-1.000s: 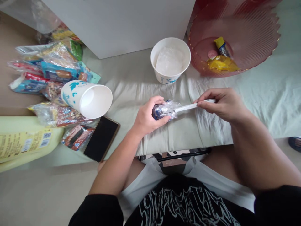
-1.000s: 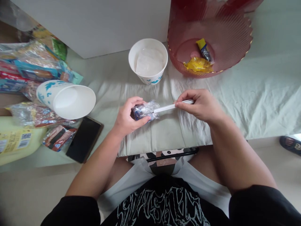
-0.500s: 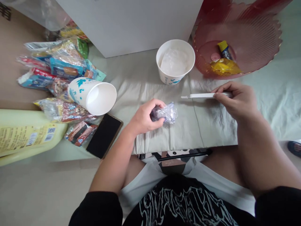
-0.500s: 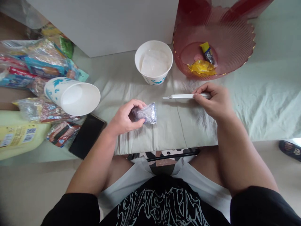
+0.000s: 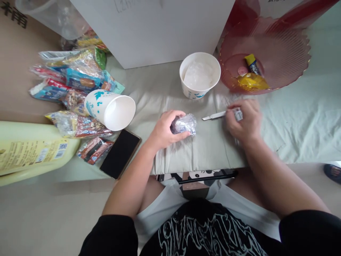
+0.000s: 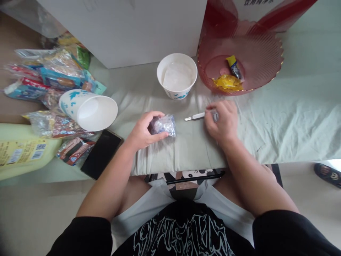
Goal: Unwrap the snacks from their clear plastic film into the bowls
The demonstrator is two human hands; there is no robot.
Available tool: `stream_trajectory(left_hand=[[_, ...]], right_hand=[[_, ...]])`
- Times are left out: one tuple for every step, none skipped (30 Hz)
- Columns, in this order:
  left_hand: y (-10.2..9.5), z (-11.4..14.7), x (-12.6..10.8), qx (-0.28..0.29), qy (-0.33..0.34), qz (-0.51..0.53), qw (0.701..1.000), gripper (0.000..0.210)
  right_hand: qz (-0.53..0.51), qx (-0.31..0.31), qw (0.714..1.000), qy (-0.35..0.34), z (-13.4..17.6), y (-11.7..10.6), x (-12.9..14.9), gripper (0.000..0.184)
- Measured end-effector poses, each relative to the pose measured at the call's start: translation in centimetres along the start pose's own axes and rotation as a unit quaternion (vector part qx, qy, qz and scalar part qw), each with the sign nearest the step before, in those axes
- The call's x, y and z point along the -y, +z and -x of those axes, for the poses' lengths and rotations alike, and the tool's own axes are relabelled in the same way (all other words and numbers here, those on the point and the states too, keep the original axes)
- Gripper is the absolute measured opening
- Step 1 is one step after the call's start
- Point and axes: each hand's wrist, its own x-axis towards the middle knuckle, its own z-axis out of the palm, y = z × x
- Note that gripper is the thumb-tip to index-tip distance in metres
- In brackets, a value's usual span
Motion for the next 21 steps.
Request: stream_trajectory(left_hand=[[0.0,-0.1,0.0,0.002,0.002,0.011,1.000,0.045],[0.1,-0.1,0.0,0.005,0.006,0.024,1.000,0.044],[0.2,-0.2,-0.1,0.009,0.010,0.040,0.999,0.044],[0.4,-0.2,-0.1,0.014,0.013,0.057,0.998,0.044],[0.6,-0.2,-0.1,0.017,0.013,0.076,0.997,0.043],[0.8,-0.2,-0.1,0.019,0.008,0.098,0.995,0.042],[1.0,-0.2,0.0,0.017,0.002,0.121,0.992,0.041],[1.3,-0.2,0.1,0.010,-0.003,0.146,0.989,0.038],[1.4,-0.2,0.2,-0.001,-0.008,0.172,0.985,0.035],[1.6,-0.2,0.4,-0.013,-0.013,0.197,0.980,0.033],[1.8,-0.3,0.5,-0.025,-0.017,0.224,0.974,0.031],[1.9,-0.3,0.7,-0.035,-0.020,0.255,0.966,0.030],[2.0,-0.4,0.8,-0.043,-0.024,0.287,0.957,0.031],[2.0,-0.5,0.8,-0.051,-0.030,0.319,0.946,0.033],[2.1,-0.7,0.9,-0.060,-0.036,0.348,0.935,0.035],[2.1,-0.8,0.9,-0.073,-0.043,0.370,0.925,0.037],[2.1,-0.9,0.9,-0.089,-0.050,0.383,0.918,0.039],[2.0,-1.0,0.9,-0.104,-0.060,0.388,0.914,0.039],[2.0,-1.1,0.9,-0.117,-0.069,0.387,0.912,0.038],[1.9,-1.2,0.9,-0.127,-0.078,0.386,0.910,0.037],[1.8,-1.3,0.9,-0.134,-0.084,0.385,0.909,0.036]], right_hand=[[-0.016,0.021,0.999,-0.026,0.3,0.3,0.8,0.006],[-0.035,0.047,0.997,-0.051,0.5,0.7,1.6,0.010],[-0.056,0.076,0.993,-0.076,0.7,1.0,2.3,0.017],[-0.077,0.105,0.987,-0.099,0.9,1.3,3.0,0.026],[-0.093,0.128,0.980,-0.120,1.1,1.6,3.4,0.034],[-0.103,0.143,0.975,-0.136,1.2,1.8,3.7,0.040],[-0.107,0.151,0.972,-0.147,1.3,1.9,3.9,0.044],[-0.109,0.155,0.970,-0.152,1.4,1.9,4.1,0.045],[-0.113,0.155,0.969,-0.156,1.5,1.8,4.1,0.045],[-0.121,0.155,0.968,-0.158,1.6,1.7,4.2,0.046],[-0.131,0.156,0.966,-0.160,1.7,1.6,4.2,0.047],[-0.142,0.159,0.964,-0.161,1.8,1.4,4.3,0.048],[-0.151,0.164,0.961,-0.163,1.9,1.3,4.4,0.048],[-0.154,0.169,0.959,-0.165,2.0,1.3,4.5,0.048],[-0.155,0.172,0.959,-0.166,2.1,1.3,4.6,0.048],[-0.153,0.175,0.959,-0.165,2.2,1.3,4.7,0.047],[-0.152,0.176,0.959,-0.160,2.3,1.3,4.7,0.046],[-0.153,0.176,0.960,-0.153,2.4,1.3,4.7,0.045],[-0.157,0.176,0.961,-0.145,2.4,1.3,4.6,0.044],[-0.164,0.176,0.961,-0.138,2.4,1.3,4.6,0.042],[-0.172,0.178,0.960,-0.132,2.3,1.2,4.5,0.041]])
